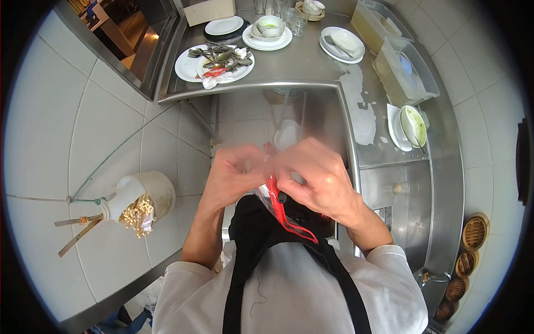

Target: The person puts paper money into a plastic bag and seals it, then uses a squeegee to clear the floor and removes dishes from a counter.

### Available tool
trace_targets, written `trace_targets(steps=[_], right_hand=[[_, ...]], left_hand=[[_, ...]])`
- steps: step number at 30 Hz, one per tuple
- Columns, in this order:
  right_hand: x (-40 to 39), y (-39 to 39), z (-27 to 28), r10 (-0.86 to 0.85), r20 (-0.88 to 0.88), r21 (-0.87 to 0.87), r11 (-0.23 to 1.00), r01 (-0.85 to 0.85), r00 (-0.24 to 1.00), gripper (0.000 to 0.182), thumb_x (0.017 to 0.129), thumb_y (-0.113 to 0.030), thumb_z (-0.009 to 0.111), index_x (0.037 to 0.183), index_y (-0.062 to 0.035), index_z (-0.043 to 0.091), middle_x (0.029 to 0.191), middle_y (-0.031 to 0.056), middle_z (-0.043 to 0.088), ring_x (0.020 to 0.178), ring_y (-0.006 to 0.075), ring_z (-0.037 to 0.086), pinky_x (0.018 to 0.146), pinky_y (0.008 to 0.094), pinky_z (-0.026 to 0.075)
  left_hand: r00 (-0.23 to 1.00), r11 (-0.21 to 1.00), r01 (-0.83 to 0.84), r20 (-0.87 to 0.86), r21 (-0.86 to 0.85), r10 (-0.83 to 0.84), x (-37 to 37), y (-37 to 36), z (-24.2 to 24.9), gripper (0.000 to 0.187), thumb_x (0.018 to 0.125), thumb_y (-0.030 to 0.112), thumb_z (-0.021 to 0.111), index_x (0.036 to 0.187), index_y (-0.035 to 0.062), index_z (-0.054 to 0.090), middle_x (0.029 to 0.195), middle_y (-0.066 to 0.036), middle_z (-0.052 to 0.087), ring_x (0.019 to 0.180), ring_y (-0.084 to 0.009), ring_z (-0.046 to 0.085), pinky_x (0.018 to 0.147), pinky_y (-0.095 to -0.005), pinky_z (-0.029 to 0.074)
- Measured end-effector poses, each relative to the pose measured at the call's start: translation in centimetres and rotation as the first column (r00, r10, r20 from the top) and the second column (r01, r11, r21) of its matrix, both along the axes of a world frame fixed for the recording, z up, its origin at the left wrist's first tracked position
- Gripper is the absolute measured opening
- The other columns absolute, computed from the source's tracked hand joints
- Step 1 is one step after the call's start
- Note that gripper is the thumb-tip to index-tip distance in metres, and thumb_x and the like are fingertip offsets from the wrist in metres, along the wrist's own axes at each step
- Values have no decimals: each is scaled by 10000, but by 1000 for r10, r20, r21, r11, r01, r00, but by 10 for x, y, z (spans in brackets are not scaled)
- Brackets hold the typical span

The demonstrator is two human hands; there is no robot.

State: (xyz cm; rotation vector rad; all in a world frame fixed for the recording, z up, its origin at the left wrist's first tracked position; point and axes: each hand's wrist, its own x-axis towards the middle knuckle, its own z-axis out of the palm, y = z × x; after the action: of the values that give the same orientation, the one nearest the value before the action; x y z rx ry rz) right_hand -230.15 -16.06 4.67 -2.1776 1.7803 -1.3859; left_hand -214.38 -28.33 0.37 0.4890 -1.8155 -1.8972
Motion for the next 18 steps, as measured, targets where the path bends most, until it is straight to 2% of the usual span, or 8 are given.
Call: trace_targets(steps=[10, 13, 18], right_hand=[[-6, -2, 6, 51, 2, 85, 995, -51, 999, 161, 708, -30, 693, 852, -17, 622, 781, 77, 568, 703, 260, 570, 625, 366, 486], [-8, -3, 10, 82, -15, 84, 993, -81, 996, 156, 715, -35, 693, 852, -14, 622, 788, 81, 570, 707, 267, 573, 624, 372, 490], [-13, -5, 12, 155, -20, 99, 983, -152, 988, 155, 734, -47, 693, 865, -10, 620, 798, 90, 572, 726, 280, 574, 635, 371, 491]], left_hand=[[999, 999, 41, -1, 12, -41, 2, -2, 2, 32, 817, -3, 687, 817, -7, 656, 756, -11, 599, 711, -73, 520, 640, -241, 398], [995, 997, 74, -65, 24, -72, 1, -4, 1, 58, 830, 29, 703, 836, -12, 662, 768, -14, 603, 719, -77, 520, 645, -245, 397], [988, 979, 142, -77, 143, -132, 5, -7, 0, 105, 862, 80, 702, 868, -19, 665, 799, -21, 607, 735, -82, 519, 653, -246, 393]])
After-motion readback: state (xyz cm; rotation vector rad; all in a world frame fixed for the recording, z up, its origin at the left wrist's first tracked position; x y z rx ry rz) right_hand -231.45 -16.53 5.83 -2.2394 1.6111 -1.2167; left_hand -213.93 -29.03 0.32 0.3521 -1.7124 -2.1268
